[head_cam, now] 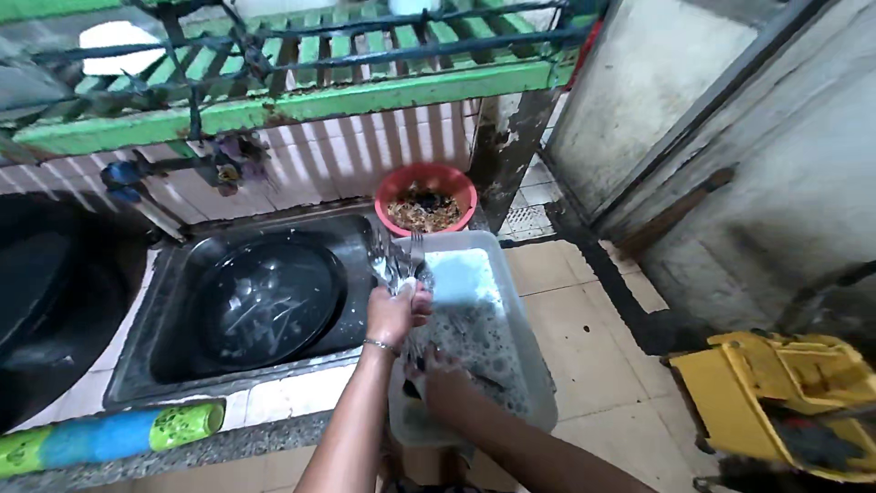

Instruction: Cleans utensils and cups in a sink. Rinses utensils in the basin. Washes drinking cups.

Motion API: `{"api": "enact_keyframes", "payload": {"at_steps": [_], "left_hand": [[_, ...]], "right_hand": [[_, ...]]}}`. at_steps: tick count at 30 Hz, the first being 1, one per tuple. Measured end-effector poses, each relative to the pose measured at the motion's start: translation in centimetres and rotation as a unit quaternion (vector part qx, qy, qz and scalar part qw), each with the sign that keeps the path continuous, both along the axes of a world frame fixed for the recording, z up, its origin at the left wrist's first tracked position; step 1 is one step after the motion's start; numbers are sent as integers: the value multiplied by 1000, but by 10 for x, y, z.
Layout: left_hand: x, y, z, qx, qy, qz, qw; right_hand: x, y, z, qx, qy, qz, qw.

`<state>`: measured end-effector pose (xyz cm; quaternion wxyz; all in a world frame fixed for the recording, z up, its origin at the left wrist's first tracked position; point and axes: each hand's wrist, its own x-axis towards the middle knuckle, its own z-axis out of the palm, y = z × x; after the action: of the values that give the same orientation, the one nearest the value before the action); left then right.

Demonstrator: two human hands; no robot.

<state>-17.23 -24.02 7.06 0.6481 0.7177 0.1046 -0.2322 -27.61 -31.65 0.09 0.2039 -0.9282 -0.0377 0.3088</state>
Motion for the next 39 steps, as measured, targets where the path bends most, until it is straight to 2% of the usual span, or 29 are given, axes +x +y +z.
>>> {"api": "enact_keyframes", "payload": {"at_steps": [2,3,4,5,6,7,8,9,12,13,16,17,20,21,24,25,27,29,32,33,37,39], "left_hand": [[1,3,-2,16,-19,0,1000],[2,5,-4,26,-24,-4,999],[3,6,-6,34,-26,-10,999],[3,4,-7,31,-22,-17,999],[2,0,-10,17,-13,-28,999],[0,-7,-14,-1,-3,-43,999],[-2,-14,-21,-17,5,-59,998],[-4,-22,-26,-21,12,-75,997],[-7,-33,-30,17,29,-84,996],[-7,-34,-32,32,26,-83,996],[-6,-37,-35,108,-4,-96,990],[-7,-38,-32,137,-16,-105,985],[-11,-34,-24,201,-50,-149,967],[-16,-32,-23,212,-52,-166,962],[-25,-29,-18,241,-57,-193,949],[-24,-29,-17,243,-54,-192,949],[-19,-27,-15,237,-39,-188,952],[-23,-21,-14,222,-35,-191,955],[-38,-16,-8,222,-53,-204,952],[-38,-15,-8,221,-57,-202,952],[-23,-17,-3,216,-52,-185,957],[-23,-13,4,219,-49,-176,958]], "right_hand": [[12,-26,0,96,-7,-132,987],[18,-42,4,174,-15,-219,960],[25,-56,9,271,-30,-321,907],[30,-64,16,371,-43,-413,831],[36,-69,21,462,-54,-478,745],[42,-72,25,535,-61,-504,675],[49,-75,28,577,-68,-501,641],[58,-77,29,588,-79,-499,632],[82,-81,36,492,-102,-554,663],[87,-81,36,470,-115,-573,662],[96,-76,29,443,-143,-633,619],[95,-71,30,434,-142,-638,620],[86,-67,38,418,-121,-607,665],[89,-73,36,424,-122,-607,662],[99,-81,31,488,-136,-647,570],[97,-78,32,498,-135,-645,564],[85,-68,39,487,-130,-613,608],[81,-70,46,472,-134,-607,625],[90,-83,45,492,-159,-643,565],[91,-82,43,491,-171,-643,563],[63,-50,53,448,-179,-567,667],[56,-42,58,451,-151,-578,663]]}}
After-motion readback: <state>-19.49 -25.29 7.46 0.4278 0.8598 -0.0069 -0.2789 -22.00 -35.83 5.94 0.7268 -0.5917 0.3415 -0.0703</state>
